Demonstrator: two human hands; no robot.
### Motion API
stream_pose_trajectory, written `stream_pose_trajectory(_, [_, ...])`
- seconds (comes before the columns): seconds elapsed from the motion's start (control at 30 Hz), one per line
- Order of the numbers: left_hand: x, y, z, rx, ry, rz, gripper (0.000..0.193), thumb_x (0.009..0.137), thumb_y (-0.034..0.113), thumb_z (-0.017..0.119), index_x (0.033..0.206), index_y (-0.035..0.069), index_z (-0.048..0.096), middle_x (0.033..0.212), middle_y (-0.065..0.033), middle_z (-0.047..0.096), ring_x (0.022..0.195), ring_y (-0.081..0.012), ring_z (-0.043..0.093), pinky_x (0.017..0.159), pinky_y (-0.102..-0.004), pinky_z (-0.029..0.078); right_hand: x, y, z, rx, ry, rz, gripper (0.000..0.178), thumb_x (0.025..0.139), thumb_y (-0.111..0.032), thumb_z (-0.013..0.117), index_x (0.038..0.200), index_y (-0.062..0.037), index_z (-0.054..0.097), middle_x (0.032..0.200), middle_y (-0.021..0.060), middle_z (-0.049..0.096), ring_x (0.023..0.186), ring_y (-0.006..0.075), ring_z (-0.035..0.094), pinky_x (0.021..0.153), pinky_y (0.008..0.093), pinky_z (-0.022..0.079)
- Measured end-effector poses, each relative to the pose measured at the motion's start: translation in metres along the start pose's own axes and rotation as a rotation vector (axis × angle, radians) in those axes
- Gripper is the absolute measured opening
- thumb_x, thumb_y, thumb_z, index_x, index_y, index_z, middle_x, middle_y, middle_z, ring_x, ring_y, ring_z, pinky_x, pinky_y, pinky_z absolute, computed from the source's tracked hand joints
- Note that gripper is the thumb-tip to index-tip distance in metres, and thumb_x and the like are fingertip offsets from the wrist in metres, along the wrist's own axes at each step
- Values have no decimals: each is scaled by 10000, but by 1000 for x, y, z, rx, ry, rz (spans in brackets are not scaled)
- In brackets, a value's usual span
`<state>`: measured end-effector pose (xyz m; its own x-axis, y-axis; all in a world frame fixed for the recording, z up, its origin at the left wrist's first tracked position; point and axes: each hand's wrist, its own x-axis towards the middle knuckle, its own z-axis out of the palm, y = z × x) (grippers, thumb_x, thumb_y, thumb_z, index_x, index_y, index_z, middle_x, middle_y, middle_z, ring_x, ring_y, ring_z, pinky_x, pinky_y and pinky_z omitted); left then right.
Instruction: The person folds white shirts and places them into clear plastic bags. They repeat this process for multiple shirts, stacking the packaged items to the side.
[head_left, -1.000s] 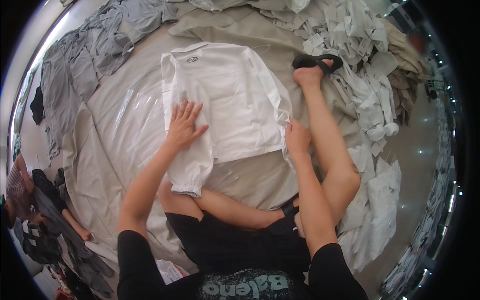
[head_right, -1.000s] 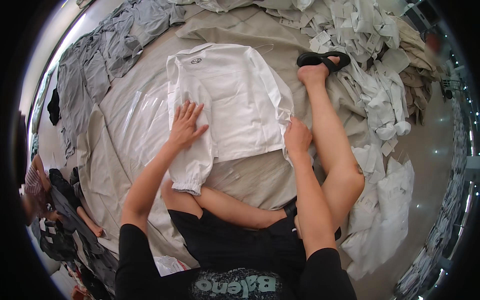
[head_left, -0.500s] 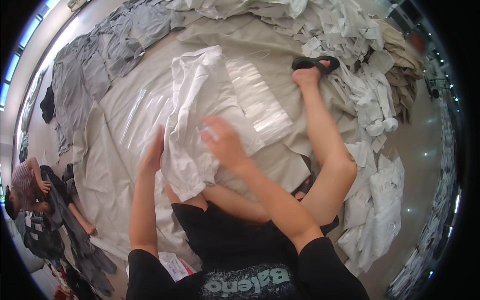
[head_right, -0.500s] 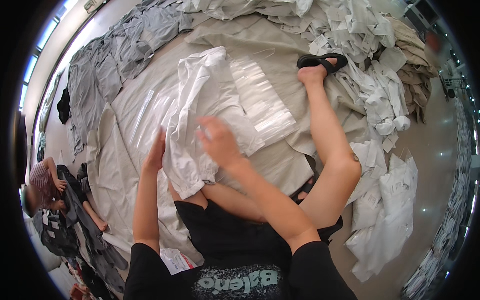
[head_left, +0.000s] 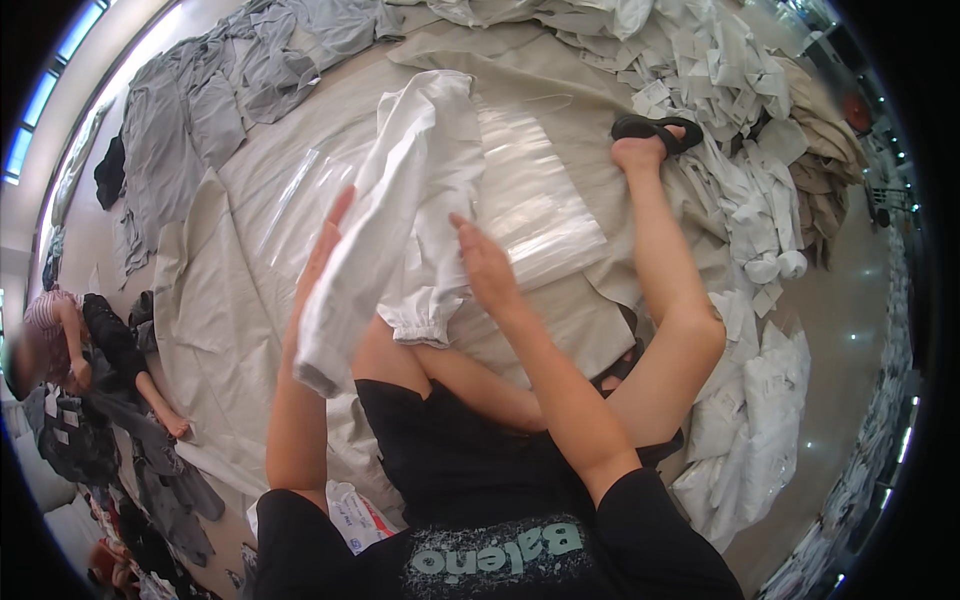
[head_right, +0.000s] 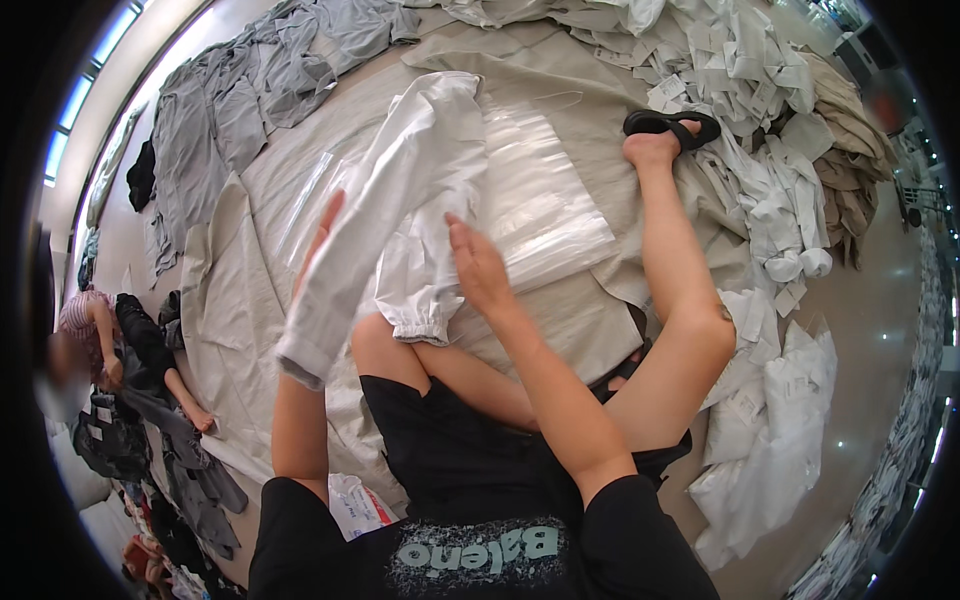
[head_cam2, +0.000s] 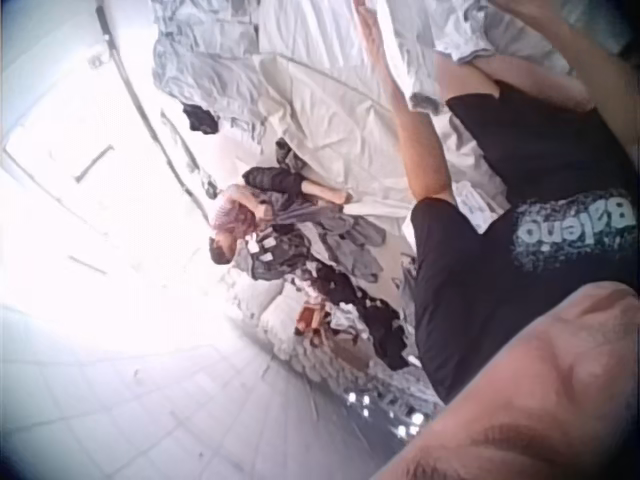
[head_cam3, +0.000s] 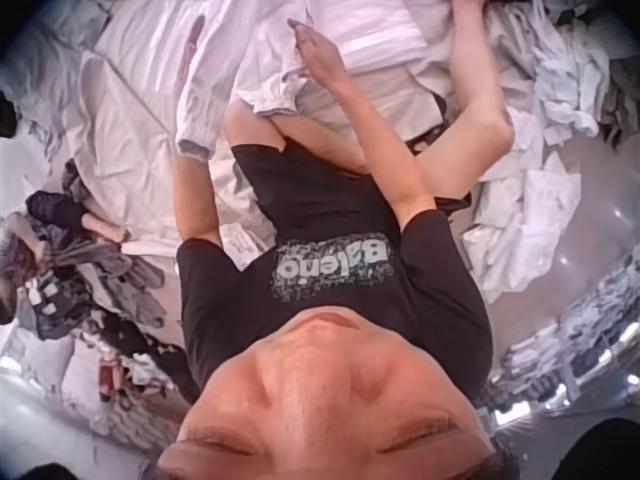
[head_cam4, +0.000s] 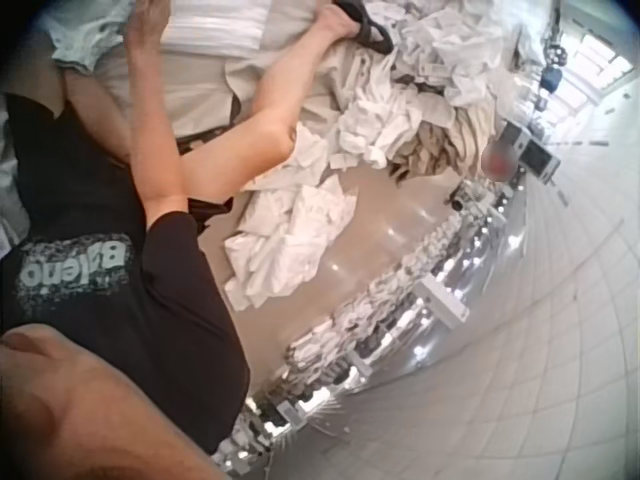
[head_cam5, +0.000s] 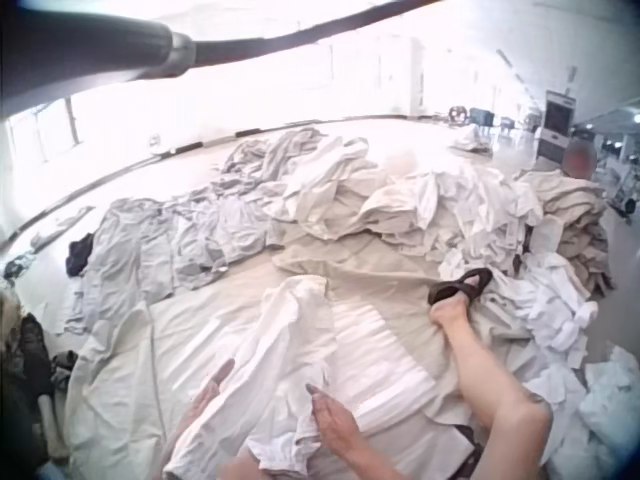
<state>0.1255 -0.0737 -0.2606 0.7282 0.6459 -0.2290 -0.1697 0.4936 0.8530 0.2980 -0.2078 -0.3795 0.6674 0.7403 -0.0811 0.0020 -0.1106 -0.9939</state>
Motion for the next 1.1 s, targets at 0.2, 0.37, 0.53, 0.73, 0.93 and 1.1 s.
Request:
stream_pose_trajectory(0.2, [0,-90,-86,875,-57,60,529,1158,272,515,1652,102,429,1601,-162,535,1509,-276,465,1256,-379,323,-2,55,6,-733,-381,154,511,1118,-383,478,1582,-173,529,1251,262,711,1071,432,712,931,478,561])
stream_pose_trajectory(0.37, [0,-99,-56,987,-119,178,650,1073,209,650,1666,112,403,1689,-167,444,1588,-287,372,1282,-384,288,14,31,-12,-552,23,-98,395,1058,-256,599,1428,-134,663,1295,209,688,1136,374,681,990,442,544])
stream_pose_trajectory(0.53, [28,-124,-43,1286,-39,58,961,992,279,741,1734,188,138,1199,-356,707,1043,-554,694,913,-546,552,80,16,9,-658,127,-669,450,1063,-303,609,1504,-215,611,1587,160,510,1404,398,528,1160,517,430])
stream_pose_trajectory(0.73, [56,-152,-56,1506,-162,-80,948,988,368,732,1708,70,191,944,-340,736,901,-548,709,820,-579,544,143,61,33,-1168,-151,-355,605,1043,-573,541,1608,-360,487,1723,118,352,1599,417,260,1297,646,139])
stream_pose_trajectory(0.93, [93,-112,-44,1860,-191,442,770,941,355,761,1566,16,465,1039,-163,658,1015,-349,633,916,-474,497,176,107,23,-1059,-153,-377,644,1012,-514,623,1592,-261,505,1649,161,437,1514,430,384,1258,593,270])
stream_pose_trajectory(1.1, [148,-155,-66,1722,-309,452,687,993,320,684,1572,19,472,1101,-121,661,1064,-320,632,948,-466,485,284,139,-16,-464,327,-268,594,983,-340,716,1468,-23,587,1475,231,582,1320,394,586,1120,490,473])
